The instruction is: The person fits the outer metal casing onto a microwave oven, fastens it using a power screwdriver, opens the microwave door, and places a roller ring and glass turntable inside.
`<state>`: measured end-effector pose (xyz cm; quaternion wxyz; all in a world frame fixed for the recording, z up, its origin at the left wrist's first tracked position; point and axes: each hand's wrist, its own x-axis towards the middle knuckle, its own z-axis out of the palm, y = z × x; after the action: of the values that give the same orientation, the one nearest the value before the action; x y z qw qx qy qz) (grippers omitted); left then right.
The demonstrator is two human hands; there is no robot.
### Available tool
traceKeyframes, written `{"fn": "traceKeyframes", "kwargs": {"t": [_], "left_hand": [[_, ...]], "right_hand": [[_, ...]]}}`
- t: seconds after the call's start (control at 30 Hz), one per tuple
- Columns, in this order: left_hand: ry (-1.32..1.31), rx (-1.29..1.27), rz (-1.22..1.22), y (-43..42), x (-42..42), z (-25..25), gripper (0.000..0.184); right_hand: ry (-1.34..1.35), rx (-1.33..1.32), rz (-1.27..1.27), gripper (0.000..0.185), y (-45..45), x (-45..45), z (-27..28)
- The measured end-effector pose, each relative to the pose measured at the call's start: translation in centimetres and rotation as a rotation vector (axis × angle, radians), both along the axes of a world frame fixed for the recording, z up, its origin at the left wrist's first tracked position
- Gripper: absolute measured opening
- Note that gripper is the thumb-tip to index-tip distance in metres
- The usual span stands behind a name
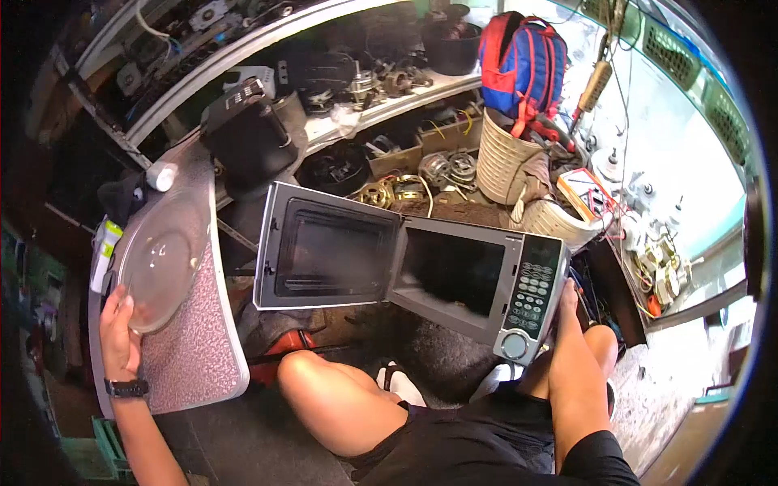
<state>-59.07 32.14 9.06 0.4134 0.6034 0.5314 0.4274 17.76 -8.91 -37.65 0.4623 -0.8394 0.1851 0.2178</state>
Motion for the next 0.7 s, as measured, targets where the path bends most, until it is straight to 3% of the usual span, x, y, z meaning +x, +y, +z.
{"fn": "traceKeyframes", "kwargs": {"t": [0.1,0.2,0.27,0.4,0.47,0.5,0.57,0.67,0.7], "left_hand": [[-0.155,0.001,-0.035,-1.8,-0.6,0.1,0.047],[-0.236,0.057,-0.005,-5.1,0.6,0.2,0.048],[-0.257,0.087,0.039,-7.6,1.5,-0.2,0.048],[-0.358,0.110,-0.009,-11.3,2.8,-0.2,0.051],[-0.419,0.073,-0.019,-12.8,4.3,0.4,0.049],[-0.480,0.034,-0.142,-12.9,4.5,0.6,0.048],[-0.475,0.027,-0.155,-13.8,6.6,1.0,0.048],[-0.487,0.001,-0.158,-14.8,10.2,1.0,0.048],[-0.510,-0.020,-0.147,-15.0,11.4,0.9,0.049]], "right_hand": [[0.019,0.010,-0.061,0.091,-0.2,0.0,0.5],[-0.021,-0.045,0.037,0.090,0.5,-2.1,3.9],[-0.016,-0.149,0.033,0.093,0.0,-0.1,0.2],[-0.006,-0.120,-0.007,0.092,1.1,-2.5,4.0],[-0.006,-0.122,-0.021,0.092,0.7,-2.5,4.0],[0.003,-0.107,-0.017,0.092,0.6,-2.1,3.4],[0.003,-0.067,-0.011,0.092,0.1,-1.0,0.7],[0.010,-0.089,0.009,0.091,0.5,-2.2,3.2],[0.017,-0.083,-0.007,0.090,0.2,-1.5,1.6]]}}
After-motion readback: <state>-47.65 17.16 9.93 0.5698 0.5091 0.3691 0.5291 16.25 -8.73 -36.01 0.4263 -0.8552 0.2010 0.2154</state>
